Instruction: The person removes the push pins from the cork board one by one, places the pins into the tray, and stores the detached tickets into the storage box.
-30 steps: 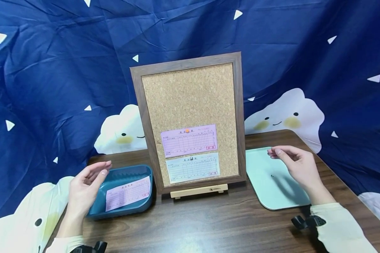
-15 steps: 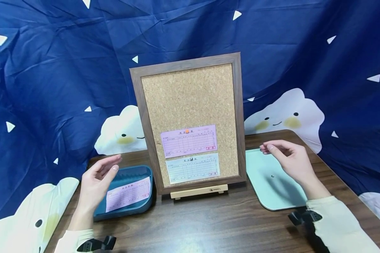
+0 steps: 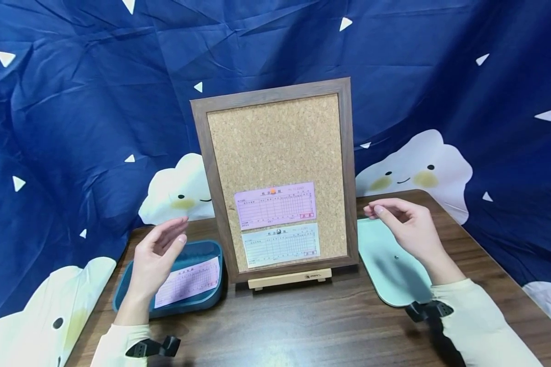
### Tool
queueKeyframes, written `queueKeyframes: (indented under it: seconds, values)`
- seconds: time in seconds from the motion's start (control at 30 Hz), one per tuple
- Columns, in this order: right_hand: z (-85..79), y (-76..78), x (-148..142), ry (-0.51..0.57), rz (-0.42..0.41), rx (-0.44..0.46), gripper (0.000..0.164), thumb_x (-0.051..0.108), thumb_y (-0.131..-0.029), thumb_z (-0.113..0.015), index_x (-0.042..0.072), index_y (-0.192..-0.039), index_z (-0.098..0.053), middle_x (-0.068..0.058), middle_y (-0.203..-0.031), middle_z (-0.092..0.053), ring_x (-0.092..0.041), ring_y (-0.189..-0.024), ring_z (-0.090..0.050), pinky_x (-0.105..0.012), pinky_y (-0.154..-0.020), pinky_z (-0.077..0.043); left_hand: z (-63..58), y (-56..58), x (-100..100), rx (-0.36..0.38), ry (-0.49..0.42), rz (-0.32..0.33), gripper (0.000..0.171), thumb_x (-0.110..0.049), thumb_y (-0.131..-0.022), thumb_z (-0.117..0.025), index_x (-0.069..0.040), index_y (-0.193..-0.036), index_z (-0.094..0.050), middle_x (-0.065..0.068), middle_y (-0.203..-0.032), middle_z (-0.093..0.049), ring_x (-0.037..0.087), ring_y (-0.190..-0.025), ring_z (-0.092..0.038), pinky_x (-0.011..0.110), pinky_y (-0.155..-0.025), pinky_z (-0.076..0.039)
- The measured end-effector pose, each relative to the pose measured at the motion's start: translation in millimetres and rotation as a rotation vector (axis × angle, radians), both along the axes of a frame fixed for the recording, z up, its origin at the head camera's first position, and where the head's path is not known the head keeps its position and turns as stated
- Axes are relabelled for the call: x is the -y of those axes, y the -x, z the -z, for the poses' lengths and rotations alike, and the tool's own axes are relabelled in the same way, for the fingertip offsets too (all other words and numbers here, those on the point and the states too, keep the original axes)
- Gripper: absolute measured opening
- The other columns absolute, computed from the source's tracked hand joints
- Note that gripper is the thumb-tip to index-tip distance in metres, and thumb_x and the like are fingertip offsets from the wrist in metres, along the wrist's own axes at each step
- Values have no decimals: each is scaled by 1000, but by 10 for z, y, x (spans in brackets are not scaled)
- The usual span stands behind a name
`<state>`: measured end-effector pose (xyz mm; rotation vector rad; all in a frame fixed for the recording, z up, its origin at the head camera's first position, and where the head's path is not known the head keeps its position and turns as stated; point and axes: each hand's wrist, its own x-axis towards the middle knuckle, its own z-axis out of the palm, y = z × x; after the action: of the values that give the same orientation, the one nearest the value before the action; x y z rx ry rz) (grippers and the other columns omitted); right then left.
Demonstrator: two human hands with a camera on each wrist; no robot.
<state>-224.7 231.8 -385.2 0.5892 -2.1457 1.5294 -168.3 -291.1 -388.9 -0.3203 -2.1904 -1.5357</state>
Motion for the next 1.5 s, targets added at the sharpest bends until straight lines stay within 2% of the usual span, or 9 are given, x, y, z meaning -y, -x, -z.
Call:
queueKeyframes:
  seconds: [0.2,0.43,0.67,0.77,1.0,1.2,1.27,1.4,1.5]
  values:
    - [-18,2,63,13,-24,4,16,-4,-105,-65,-10,-114,-76,13,-102,-83,-1,-94,-79,-14,-85,-59,-4,20,-60,-3,-2,41,43,0,-105,-65,4,-147,-58,2,-143,-71,3,-130,-68,14,-105,-52]
    - [-53,5,120,9,-60,18,17,-3,-105,-64,-12,-116,-74,13,-103,-82,0,-95,-78,-16,-86,-60,16,73,-126,3,15,66,44,-1,-105,-66,-2,-148,-61,8,-147,-69,6,-133,-67,15,-106,-52]
    - [-95,13,222,13,-99,22,17,-5,-105,-64,-12,-116,-74,15,-104,-81,-1,-95,-78,-17,-86,-61,-3,103,-210,14,21,74,45,-5,-106,-67,-5,-150,-61,-13,-146,-67,5,-134,-66,16,-107,-51]
    - [-116,17,256,12,-107,25,16,-5,-104,-64,-11,-115,-75,16,-104,-81,-1,-94,-78,-18,-86,-61,-10,114,-237,3,3,84,46,-3,-105,-68,-4,-150,-61,-16,-145,-67,5,-134,-66,18,-107,-52]
    - [-151,38,336,3,-128,26,16,-5,-104,-64,-10,-114,-76,15,-104,-81,0,-95,-77,-20,-85,-62,-26,149,-296,-23,-10,110,45,2,-103,-67,1,-148,-61,-2,-153,-64,3,-132,-67,21,-108,-53]
    - [-151,61,397,2,-135,18,16,-5,-104,-64,-9,-114,-76,14,-104,-81,-1,-95,-77,-19,-86,-61,-61,189,-368,-32,5,121,44,1,-103,-68,-1,-147,-62,3,-158,-60,-1,-129,-67,20,-108,-53]
    - [-151,63,416,-3,-134,17,16,-4,-105,-64,-8,-114,-76,16,-104,-80,0,-95,-77,-19,-86,-61,-63,205,-391,-33,0,127,44,1,-103,-68,-1,-147,-62,9,-159,-58,-1,-130,-66,20,-108,-52]
    - [-166,68,461,17,-146,18,16,-5,-105,-63,-10,-114,-75,17,-104,-79,0,-96,-77,-19,-87,-61,-59,242,-427,-48,-22,151,45,5,-102,-67,4,-147,-60,22,-163,-51,2,-133,-65,21,-109,-52]
    - [-194,76,509,58,-168,20,16,-6,-105,-63,-12,-115,-73,16,-104,-80,0,-96,-77,-18,-88,-61,-65,273,-452,-61,-40,172,46,7,-102,-66,6,-147,-59,24,-164,-49,5,-135,-65,21,-110,-52]
